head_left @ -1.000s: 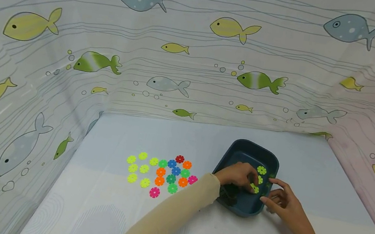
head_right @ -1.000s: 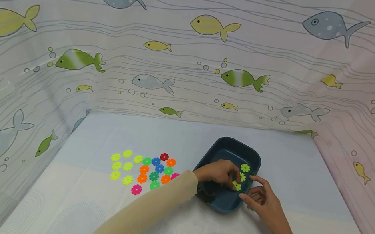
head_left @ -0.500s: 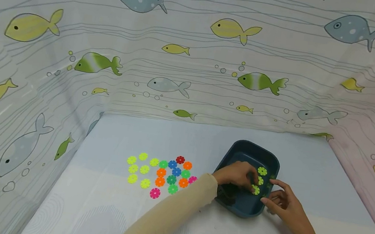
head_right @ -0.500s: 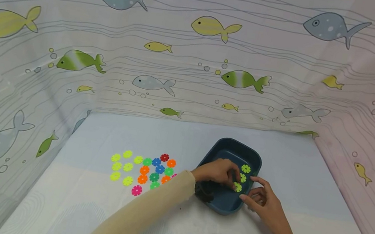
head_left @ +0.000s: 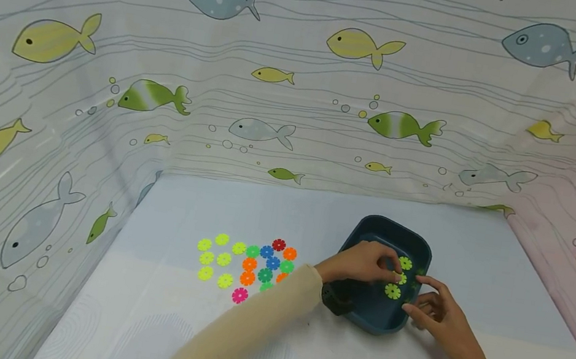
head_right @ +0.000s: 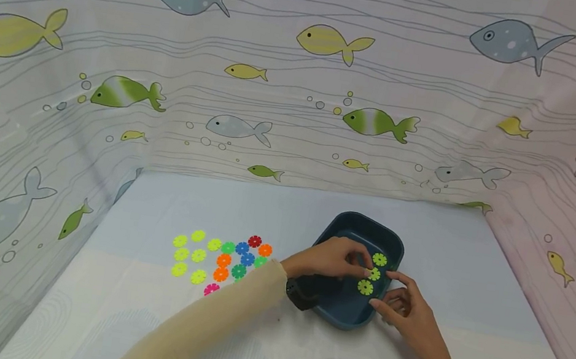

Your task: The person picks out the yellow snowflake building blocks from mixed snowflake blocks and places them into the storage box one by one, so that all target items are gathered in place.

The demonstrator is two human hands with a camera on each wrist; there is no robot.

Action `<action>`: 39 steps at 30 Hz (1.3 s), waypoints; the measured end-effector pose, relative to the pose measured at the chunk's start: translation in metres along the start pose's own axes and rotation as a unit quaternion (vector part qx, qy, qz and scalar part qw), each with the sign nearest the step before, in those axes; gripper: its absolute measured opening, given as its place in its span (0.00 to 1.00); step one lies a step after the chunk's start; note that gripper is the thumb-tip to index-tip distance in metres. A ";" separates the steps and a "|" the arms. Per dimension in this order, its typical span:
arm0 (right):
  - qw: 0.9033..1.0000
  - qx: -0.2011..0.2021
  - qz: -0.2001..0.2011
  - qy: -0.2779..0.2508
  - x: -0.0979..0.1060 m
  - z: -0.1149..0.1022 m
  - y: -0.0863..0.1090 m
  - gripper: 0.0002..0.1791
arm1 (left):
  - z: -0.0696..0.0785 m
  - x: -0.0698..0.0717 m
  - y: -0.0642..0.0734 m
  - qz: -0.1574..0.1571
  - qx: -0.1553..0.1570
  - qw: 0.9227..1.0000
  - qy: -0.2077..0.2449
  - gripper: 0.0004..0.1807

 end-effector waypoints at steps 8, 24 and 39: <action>1.000 0.000 0.001 -0.001 0.000 0.001 -0.001 0.40 | 0.006 0.010 0.021 0.012 -0.049 0.999 -0.018 0.10; 1.000 -0.004 0.007 0.014 0.001 0.004 -0.001 0.41 | -0.012 0.036 0.076 0.063 -0.092 0.994 0.013 0.08; 1.000 0.007 0.004 0.004 -0.001 0.002 0.000 0.41 | -0.047 0.068 0.135 0.124 -0.043 0.991 0.022 0.09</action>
Point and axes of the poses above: each hand's wrist, its own y-axis away from the middle knuckle, its own x-axis out of the back of the hand, z = x × y, the point moved 5 cm from there along -y, towards the middle knuckle, and after that the axes turned 7 degrees about z, right-handed, at the moved point
